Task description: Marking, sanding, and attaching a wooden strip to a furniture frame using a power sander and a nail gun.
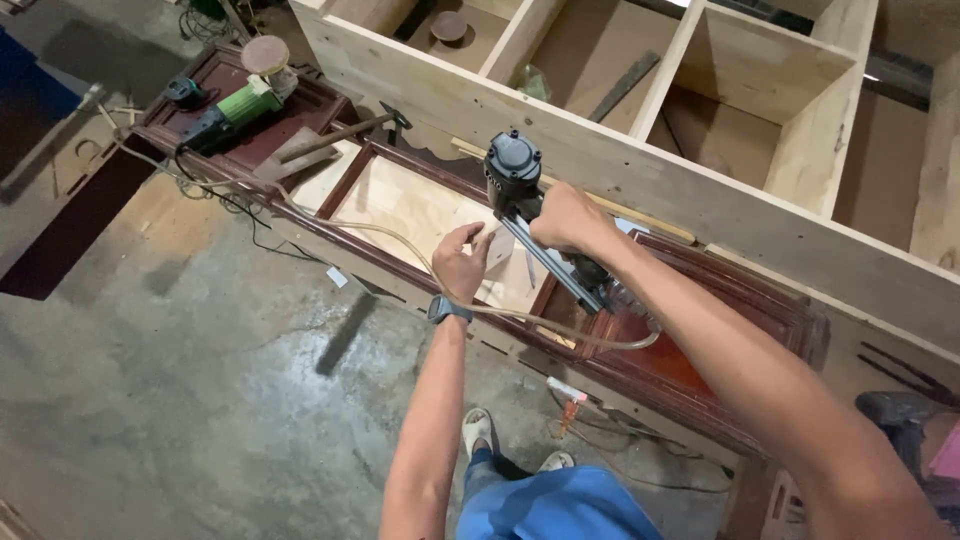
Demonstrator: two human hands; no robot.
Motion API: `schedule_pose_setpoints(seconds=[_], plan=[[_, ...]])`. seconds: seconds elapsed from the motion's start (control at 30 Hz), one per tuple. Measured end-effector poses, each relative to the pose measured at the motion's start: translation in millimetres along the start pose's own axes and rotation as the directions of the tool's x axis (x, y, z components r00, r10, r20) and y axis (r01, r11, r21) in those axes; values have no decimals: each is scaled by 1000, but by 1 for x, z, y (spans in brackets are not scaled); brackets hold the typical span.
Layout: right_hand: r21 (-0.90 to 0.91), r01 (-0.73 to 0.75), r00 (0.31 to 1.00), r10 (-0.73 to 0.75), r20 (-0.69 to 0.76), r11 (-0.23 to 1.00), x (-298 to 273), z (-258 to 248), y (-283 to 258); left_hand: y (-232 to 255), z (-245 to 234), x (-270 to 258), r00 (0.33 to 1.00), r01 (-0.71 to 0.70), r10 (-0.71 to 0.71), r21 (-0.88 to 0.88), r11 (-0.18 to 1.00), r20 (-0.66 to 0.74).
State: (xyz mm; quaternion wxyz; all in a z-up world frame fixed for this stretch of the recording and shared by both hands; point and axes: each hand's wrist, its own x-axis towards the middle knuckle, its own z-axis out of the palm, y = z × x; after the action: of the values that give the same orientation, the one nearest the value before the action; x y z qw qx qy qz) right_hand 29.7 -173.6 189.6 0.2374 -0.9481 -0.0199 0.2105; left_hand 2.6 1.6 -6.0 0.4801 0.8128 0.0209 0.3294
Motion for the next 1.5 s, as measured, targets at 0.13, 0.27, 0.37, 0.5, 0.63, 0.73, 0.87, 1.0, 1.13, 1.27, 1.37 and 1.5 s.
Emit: schedule_pose_setpoints(seconds=[0.13, 0.27, 0.37, 0.5, 0.63, 0.73, 0.87, 1.0, 1.13, 1.27, 1.37, 1.5], plan=[[0, -2, 1000, 2, -19, 1000, -8, -5, -5, 1, -1, 2, 1000, -5, 5, 32, 999, -2], [15, -20, 1000, 20, -2, 1000, -21, -14, -18, -4, 3, 2, 1000, 6, -6, 46, 999, -6], [20, -4, 1000, 5, -14, 1000, -7, 0, -2, -4, 2, 1, 999, 44, -44, 35, 998, 0], [55, 14, 1000, -14, 10, 998, -43, -13, -27, 11, -7, -2, 996, 87, -87, 19, 996, -9], [110, 20, 1000, -21, 11, 994, -55, -18, -40, 7, -9, -3, 973, 228, -230, -70, 971, -16], [126, 33, 999, -36, 20, 991, -62, -18, -44, 2, -2, -3, 956, 292, -292, -68, 954, 4], [130, 49, 999, -51, 10, 990, -56, -11, -38, 3, 0, 0, 949, 316, -316, -72, 946, 16], [103, 30, 999, -31, 13, 994, -46, -4, -34, 2, 0, -4, 959, 281, -282, -56, 958, -16], [92, 24, 998, -29, 48, 995, -21, 15, -17, 5, -6, -4, 975, 219, -221, -75, 973, -23], [107, 18, 1000, -19, 13, 994, -33, 9, -31, -7, -4, -16, 964, 265, -265, -125, 956, 20], [165, -18, 1000, 18, 1, 986, -43, 6, -40, -43, 19, -26, 956, 293, -288, -139, 946, 53], [113, -44, 999, 42, 17, 993, -42, 6, -49, -44, 19, -23, 959, 283, -278, -146, 948, 55]])
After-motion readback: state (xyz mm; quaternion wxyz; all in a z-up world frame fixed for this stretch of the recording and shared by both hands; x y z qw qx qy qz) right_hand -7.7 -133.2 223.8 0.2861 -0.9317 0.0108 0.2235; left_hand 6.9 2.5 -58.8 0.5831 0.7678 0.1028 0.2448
